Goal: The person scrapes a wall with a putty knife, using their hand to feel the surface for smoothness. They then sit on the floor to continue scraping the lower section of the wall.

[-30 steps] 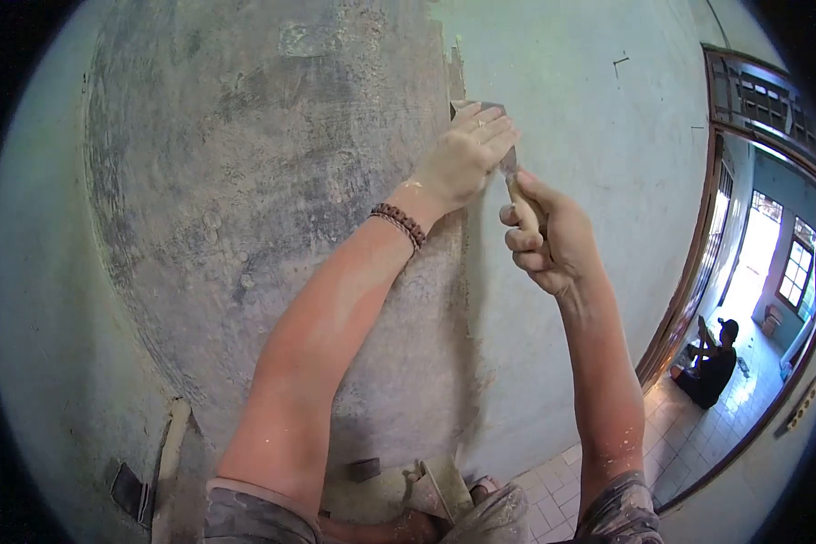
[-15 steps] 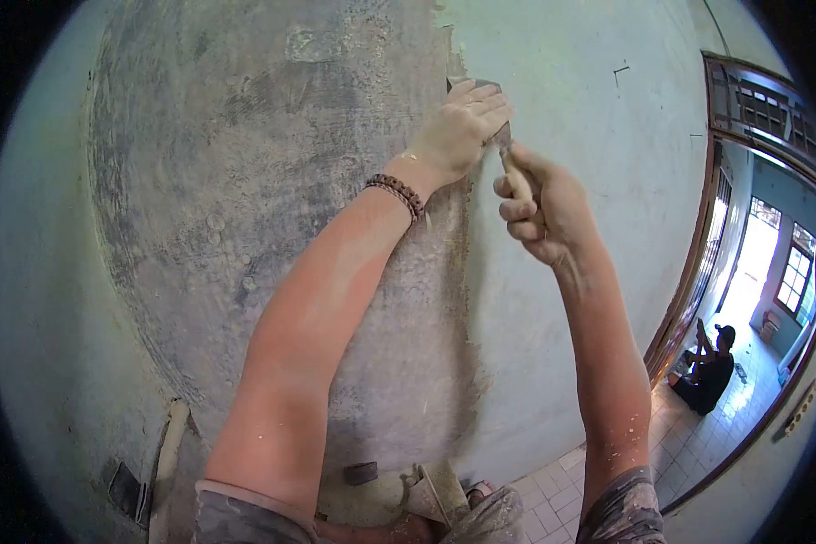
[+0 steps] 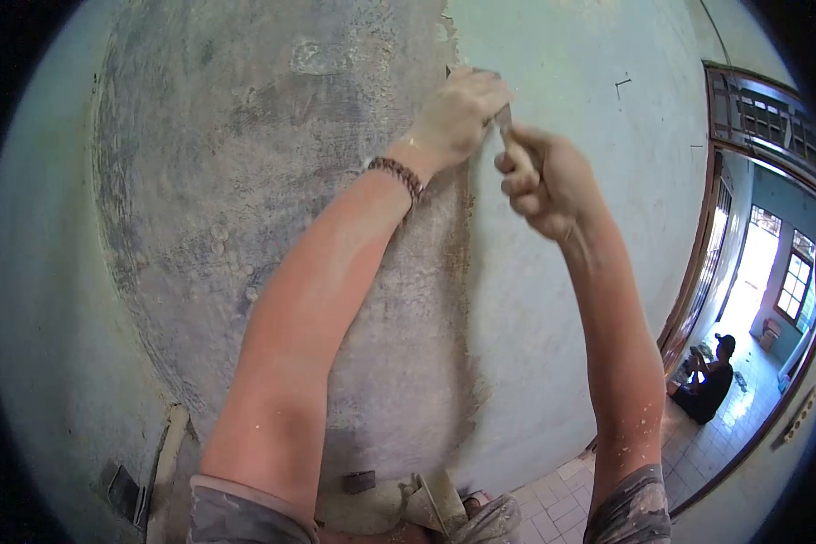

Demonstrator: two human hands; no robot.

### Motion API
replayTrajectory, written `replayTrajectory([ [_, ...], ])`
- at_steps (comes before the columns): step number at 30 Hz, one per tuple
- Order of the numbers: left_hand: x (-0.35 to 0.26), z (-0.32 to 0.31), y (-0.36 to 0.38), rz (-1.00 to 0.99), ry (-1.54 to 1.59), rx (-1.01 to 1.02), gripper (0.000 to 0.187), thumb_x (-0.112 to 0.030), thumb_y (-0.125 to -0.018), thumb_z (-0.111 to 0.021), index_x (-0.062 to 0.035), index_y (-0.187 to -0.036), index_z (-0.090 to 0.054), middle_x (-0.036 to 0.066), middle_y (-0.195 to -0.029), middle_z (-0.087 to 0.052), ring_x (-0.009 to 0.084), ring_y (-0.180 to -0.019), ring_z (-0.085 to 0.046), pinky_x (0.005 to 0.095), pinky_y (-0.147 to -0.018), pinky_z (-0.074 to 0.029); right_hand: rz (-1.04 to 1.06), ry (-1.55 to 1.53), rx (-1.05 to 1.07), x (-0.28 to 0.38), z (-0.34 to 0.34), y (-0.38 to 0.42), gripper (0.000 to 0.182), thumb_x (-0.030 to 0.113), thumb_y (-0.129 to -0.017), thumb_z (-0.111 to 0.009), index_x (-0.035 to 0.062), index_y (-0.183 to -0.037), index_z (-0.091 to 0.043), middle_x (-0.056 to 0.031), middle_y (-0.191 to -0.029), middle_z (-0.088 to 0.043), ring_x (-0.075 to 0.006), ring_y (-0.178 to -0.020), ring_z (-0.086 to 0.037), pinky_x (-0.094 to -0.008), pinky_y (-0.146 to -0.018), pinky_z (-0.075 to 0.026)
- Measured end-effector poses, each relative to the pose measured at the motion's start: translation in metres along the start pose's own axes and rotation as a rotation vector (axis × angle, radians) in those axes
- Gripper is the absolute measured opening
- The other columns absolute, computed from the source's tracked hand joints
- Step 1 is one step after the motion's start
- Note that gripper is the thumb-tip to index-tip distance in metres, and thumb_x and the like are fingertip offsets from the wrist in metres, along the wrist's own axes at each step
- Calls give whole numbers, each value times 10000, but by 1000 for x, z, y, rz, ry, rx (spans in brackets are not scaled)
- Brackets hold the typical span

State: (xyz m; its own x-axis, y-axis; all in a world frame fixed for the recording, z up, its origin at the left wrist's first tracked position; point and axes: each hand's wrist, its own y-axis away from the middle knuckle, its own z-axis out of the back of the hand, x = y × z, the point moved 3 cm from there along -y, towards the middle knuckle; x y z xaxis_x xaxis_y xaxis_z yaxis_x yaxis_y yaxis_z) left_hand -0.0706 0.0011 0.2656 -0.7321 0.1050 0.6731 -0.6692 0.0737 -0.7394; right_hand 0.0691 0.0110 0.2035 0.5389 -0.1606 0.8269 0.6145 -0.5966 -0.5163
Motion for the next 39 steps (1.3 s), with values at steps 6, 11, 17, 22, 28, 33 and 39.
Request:
replayTrajectory([
  [6,40,9,-34,-3,73,60,299,40,-791,-534,-22,-1057,-656,172,-1007,-666,345,-965,-628,397,-848,-501,79,-46,40,40,-26,-31,136,175,-974,-446,72,-886,-447,-49,-747,-503,-16,-463,-418,-126,-294,-251],
  [11,35,3,-21,59,141,48,122,-11,-733,-551,-41,-829,-621,131,-838,-638,323,-846,-614,412,-801,-482,84,-30,13,26,-24,-21,135,199,-979,-443,91,-900,-462,-42,-735,-508,-24,-468,-421,-143,-301,-239],
  [17,10,12,-5,-27,53,-27,262,-6,-818,-538,-27,-1056,-646,163,-1070,-661,328,-1034,-613,406,-975,-441,24,-44,2,10,-18,-13,172,228,-981,-447,95,-874,-471,-45,-737,-529,-33,-477,-450,-150,-298,-250],
  [22,51,24,-44,129,157,94,280,18,-819,-541,-22,-1078,-641,157,-1109,-661,321,-1087,-598,387,-1005,-432,99,-29,116,50,-35,-44,316,204,-991,-414,113,-689,-411,-53,-732,-497,-25,-476,-438,-144,-301,-259],
  [28,-13,-5,19,-29,-36,-22,267,24,-813,-538,-10,-1059,-636,186,-1055,-660,323,-1015,-612,372,-914,-483,-2,-45,-53,-24,1,10,234,254,-981,-455,31,-1047,-481,-52,-757,-531,-46,-454,-434,-166,-288,-269],
  [33,18,4,-27,1,42,109,282,27,-789,-548,-7,-1055,-635,171,-1045,-660,328,-1006,-608,361,-888,-491,80,-37,-6,22,-6,-22,175,209,-985,-414,66,-936,-502,-10,-684,-501,-62,-470,-405,-176,-352,-258],
  [39,75,-8,-73,8,13,91,361,110,-756,-497,-27,-1058,-639,161,-1044,-657,324,-972,-620,367,-850,-504,156,-22,113,71,-19,-71,164,175,-989,-410,40,-903,-444,-62,-765,-505,-31,-488,-422,-140,-312,-267],
])
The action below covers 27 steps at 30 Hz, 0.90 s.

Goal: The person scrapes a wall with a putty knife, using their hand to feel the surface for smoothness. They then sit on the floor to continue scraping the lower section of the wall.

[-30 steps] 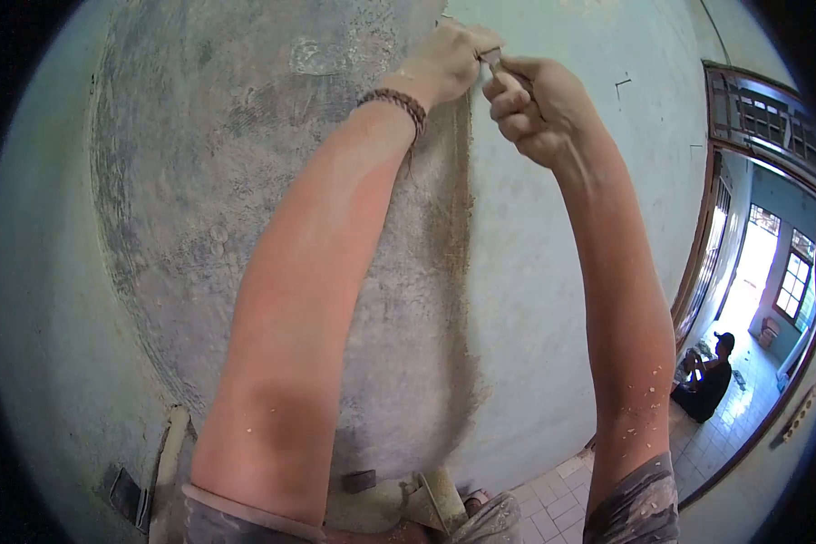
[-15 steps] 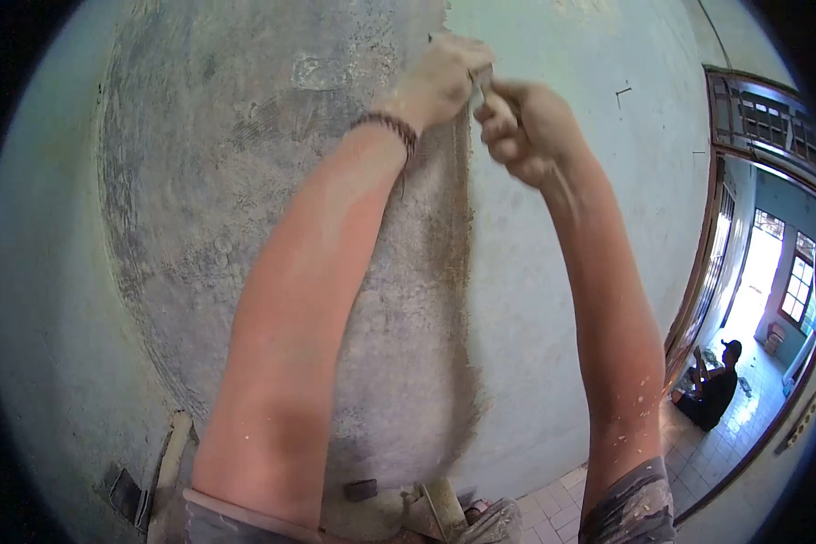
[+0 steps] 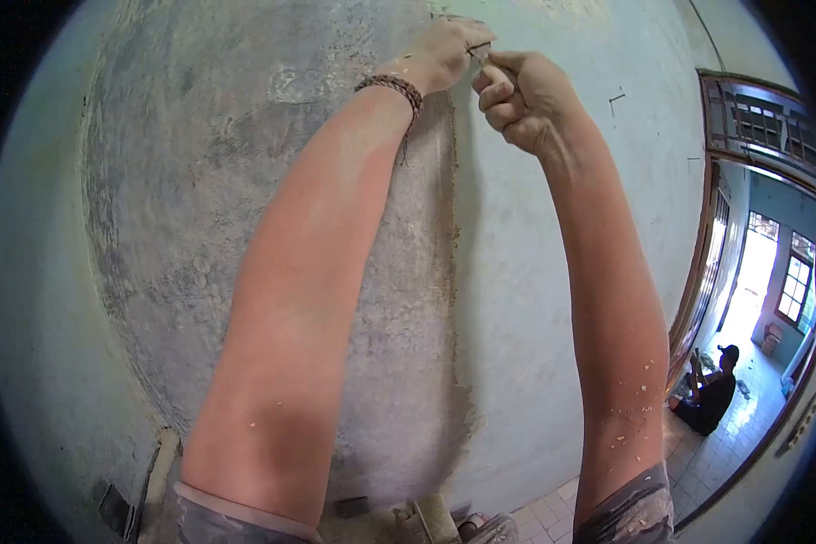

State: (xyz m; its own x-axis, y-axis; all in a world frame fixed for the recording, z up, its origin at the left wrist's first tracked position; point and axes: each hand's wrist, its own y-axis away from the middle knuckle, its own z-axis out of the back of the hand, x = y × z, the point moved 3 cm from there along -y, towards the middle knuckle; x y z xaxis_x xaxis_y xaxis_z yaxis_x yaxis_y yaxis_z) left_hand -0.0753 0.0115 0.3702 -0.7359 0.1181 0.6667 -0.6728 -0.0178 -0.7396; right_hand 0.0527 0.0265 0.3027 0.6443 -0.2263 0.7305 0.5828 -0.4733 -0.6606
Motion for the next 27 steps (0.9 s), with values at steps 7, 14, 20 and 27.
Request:
replayTrajectory([
  [7,-41,0,41,-137,-54,-143,296,-3,-784,-555,-10,-1071,-628,178,-1049,-651,324,-1000,-620,388,-890,-488,-30,35,-74,-37,8,43,171,191,-992,-407,70,-880,-451,-35,-735,-511,-25,-455,-441,-137,-307,-267],
  [14,17,19,-8,93,200,70,99,-91,-864,-542,-34,-905,-612,138,-892,-635,298,-879,-604,432,-854,-459,58,24,-1,7,-21,-16,180,160,-987,-388,85,-833,-442,0,-658,-458,-18,-467,-408,-149,-315,-239],
  [20,6,18,0,86,17,171,71,-91,-824,-579,-67,-877,-620,122,-869,-634,254,-886,-596,403,-848,-457,33,-25,72,-2,-21,-14,180,138,-970,-414,74,-807,-453,-1,-656,-468,-47,-487,-401,-163,-349,-245],
  [27,-108,17,114,91,47,45,347,-97,-785,-593,-1,-1118,-605,201,-1170,-611,350,-1176,-527,439,-1062,-366,19,936,-173,-86,4,93,449,223,-856,-598,-42,-1218,-565,-103,-736,-605,-171,-590,-580,-344,-533,-519],
])
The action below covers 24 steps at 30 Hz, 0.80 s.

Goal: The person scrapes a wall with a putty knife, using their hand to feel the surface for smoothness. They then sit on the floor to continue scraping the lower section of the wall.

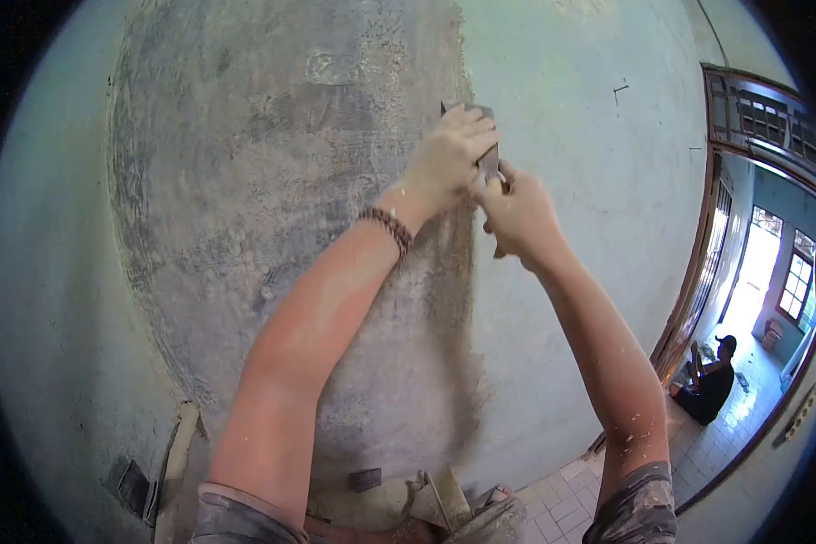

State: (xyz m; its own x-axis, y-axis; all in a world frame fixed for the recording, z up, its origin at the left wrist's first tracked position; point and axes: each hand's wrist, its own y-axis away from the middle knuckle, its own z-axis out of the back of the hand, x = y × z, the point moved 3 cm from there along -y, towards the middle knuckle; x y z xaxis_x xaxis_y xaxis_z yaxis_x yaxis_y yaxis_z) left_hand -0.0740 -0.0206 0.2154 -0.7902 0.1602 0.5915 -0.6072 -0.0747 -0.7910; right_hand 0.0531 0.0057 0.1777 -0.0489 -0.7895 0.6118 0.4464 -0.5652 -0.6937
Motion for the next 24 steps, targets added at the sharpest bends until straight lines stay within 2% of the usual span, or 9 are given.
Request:
replayTrajectory([
  [1,-7,-1,11,112,51,35,404,-131,-796,-603,-4,-1180,-592,209,-1231,-590,356,-1233,-494,445,-1112,-325,-9,2,3,-6,-3,7,449,223,-856,-598,-42,-1218,-565,-103,-736,-605,-171,-590,-580,-344,-533,-519],
  [2,-13,0,21,120,57,36,404,-131,-796,-603,-4,-1180,-592,209,-1231,-590,356,-1233,-494,445,-1112,-325,54,152,-57,-8,-3,13,458,223,-859,-555,-29,-1241,-547,-207,-854,-623,-312,-763,-602,-417,-677,-515],
  [4,-18,8,37,219,-53,17,507,-181,-814,-621,-34,-1290,-527,181,-1349,-517,341,-1316,-414,445,-1152,-255,113,303,-114,-7,1,20,469,223,-861,-512,-16,-1264,-529,-311,-971,-640,-454,-935,-624,-490,-820,-512],
  [6,-16,20,55,254,-132,71,539,-228,-846,-603,-57,-1343,-482,157,-1403,-465,317,-1353,-364,441,-1165,-221,164,297,-65,2,7,16,496,196,-888,-469,54,-1363,-464,-282,-1044,-637,-463,-991,-597,-478,-920,-460],
  [8,-11,32,67,277,-214,121,573,-275,-877,-586,-80,-1395,-438,133,-1457,-413,293,-1389,-315,436,-1177,-187,174,359,-75,12,15,5,470,185,-910,-423,96,-1369,-471,-243,-1092,-638,-430,-1040,-592,-478,-921,-461],
  [10,-10,39,74,212,-373,311,593,-387,-921,-523,-115,-1433,-399,90,-1507,-346,254,-1423,-247,435,-1190,-137,200,541,-115,22,23,-15,453,194,-942,-414,90,-1378,-479,-225,-1091,-658,-284,-663,-662,-389,-582,-532],
  [11,-10,41,74,211,-373,310,593,-387,-921,-523,-115,-1433,-399,90,-1507,-346,254,-1423,-247,435,-1190,-137,291,656,-157,15,26,-34,446,170,-940,-387,82,-1365,-490,-230,-1092,-654,-285,-661,-661,-393,-555,-537],
  [18,-14,38,76,184,-461,337,584,-435,-940,-472,-133,-1435,-400,88,-1514,-333,244,-1427,-239,463,-1191,-111,176,538,-105,43,33,-57,447,156,-942,-355,44,-1349,-503,-146,-1096,-687,-232,-550,-590,-376,-510,-539],
  [24,-12,37,77,188,-451,319,570,-427,-945,-464,-137,-1433,-404,94,-1512,-336,248,-1425,-243,468,-1190,-106,27,580,2,48,27,-34,462,134,-936,-365,59,-1378,-478,-173,-1047,-689,-216,-507,-555,-374,-500,-535],
])
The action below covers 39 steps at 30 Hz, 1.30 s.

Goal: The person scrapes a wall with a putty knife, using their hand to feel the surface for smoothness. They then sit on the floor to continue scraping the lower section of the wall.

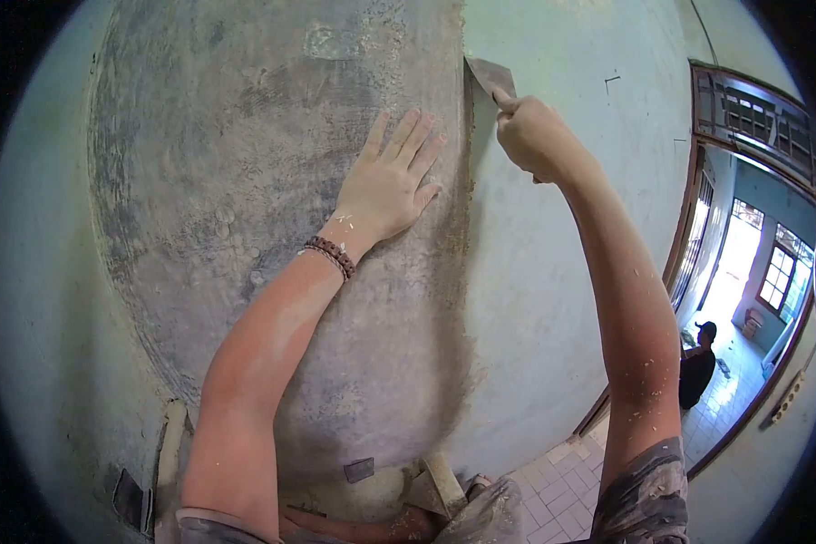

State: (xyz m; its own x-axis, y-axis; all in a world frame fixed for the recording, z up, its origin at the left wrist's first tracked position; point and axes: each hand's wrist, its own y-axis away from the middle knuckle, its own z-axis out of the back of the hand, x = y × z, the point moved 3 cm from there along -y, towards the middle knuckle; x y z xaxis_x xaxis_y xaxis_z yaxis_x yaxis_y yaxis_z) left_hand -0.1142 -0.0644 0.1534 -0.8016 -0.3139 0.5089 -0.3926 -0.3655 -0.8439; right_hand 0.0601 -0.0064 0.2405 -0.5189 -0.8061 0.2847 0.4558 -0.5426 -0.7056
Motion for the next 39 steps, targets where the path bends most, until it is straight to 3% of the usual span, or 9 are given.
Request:
replayTrajectory([
  [3,-1,-2,-1,-5,-23,-8,566,-427,-944,-469,-143,-1429,-411,92,-1510,-340,245,-1422,-250,462,-1190,-110,77,96,-33,-4,5,3,562,59,-834,-419,71,-1394,-447,-234,-1043,-659,-340,-796,-681,-414,-639,-576],
  [10,28,13,-13,36,-71,-52,571,-461,-922,-498,-205,-1427,-422,64,-1509,-350,227,-1406,-286,433,-1186,-143,150,140,-216,-4,-3,-36,570,56,-837,-442,77,-1406,-426,-211,-1059,-664,-334,-819,-685,-425,-664,-560],
  [12,42,18,-24,50,-119,-60,578,-477,-925,-487,-210,-1432,-415,56,-1513,-344,224,-1408,-283,429,-1188,-142,74,56,-172,12,8,-51,493,122,-902,-376,63,-1383,-468,-238,-933,-673,-290,-574,-617,-405,-505,-549],
  [16,65,22,-37,75,-200,-80,603,-532,-940,-434,-222,-1454,-379,29,-1528,-321,214,-1416,-266,419,-1192,-134,123,69,-65,16,21,-11,511,134,-895,-390,52,-1395,-447,-239,-908,-670,-321,-647,-651,-412,-497,-549],
  [21,82,25,-52,146,-262,-123,648,-574,-934,-411,-221,-1473,-341,18,-1539,-300,204,-1427,-242,419,-1196,-115,356,228,-360,19,22,-91,530,130,-889,-389,105,-1417,-437,-220,-832,-659,-270,-572,-600,-399,-466,-527],
  [24,84,25,-53,176,-254,-141,672,-580,-926,-420,-205,-1476,-334,26,-1542,-291,207,-1432,-228,433,-1196,-106,118,46,-179,44,44,-94,561,96,-862,-392,104,-1421,-435,-185,-750,-628,-235,-527,-555,-399,-440,-483],
  [28,82,24,-52,196,-257,-130,694,-574,-924,-419,-161,-1475,-333,56,-1546,-279,227,-1437,-214,452,-1194,-98,268,38,-204,61,53,-51,423,79,-823,-402,-15,-1192,-587,-113,-647,-526,-209,-512,-478,-380,-434,-419],
  [32,84,25,-51,179,-246,-127,703,-571,-925,-415,-138,-1472,-333,67,-1546,-275,240,-1439,-207,455,-1194,-92,-7,113,-183,45,59,-113,549,64,-842,-397,124,-1378,-498,-49,-616,-446,-174,-502,-395,-363,-443,-388],
  [39,83,26,-49,173,-227,-118,693,-562,-932,-405,-141,-1477,-322,67,-1548,-272,236,-1443,-199,472,-1194,-67,-4,-7,-192,56,65,-108,486,144,-938,-401,108,-1420,-448,-12,-593,-357,-152,-490,-324,-336,-416,-319],
])
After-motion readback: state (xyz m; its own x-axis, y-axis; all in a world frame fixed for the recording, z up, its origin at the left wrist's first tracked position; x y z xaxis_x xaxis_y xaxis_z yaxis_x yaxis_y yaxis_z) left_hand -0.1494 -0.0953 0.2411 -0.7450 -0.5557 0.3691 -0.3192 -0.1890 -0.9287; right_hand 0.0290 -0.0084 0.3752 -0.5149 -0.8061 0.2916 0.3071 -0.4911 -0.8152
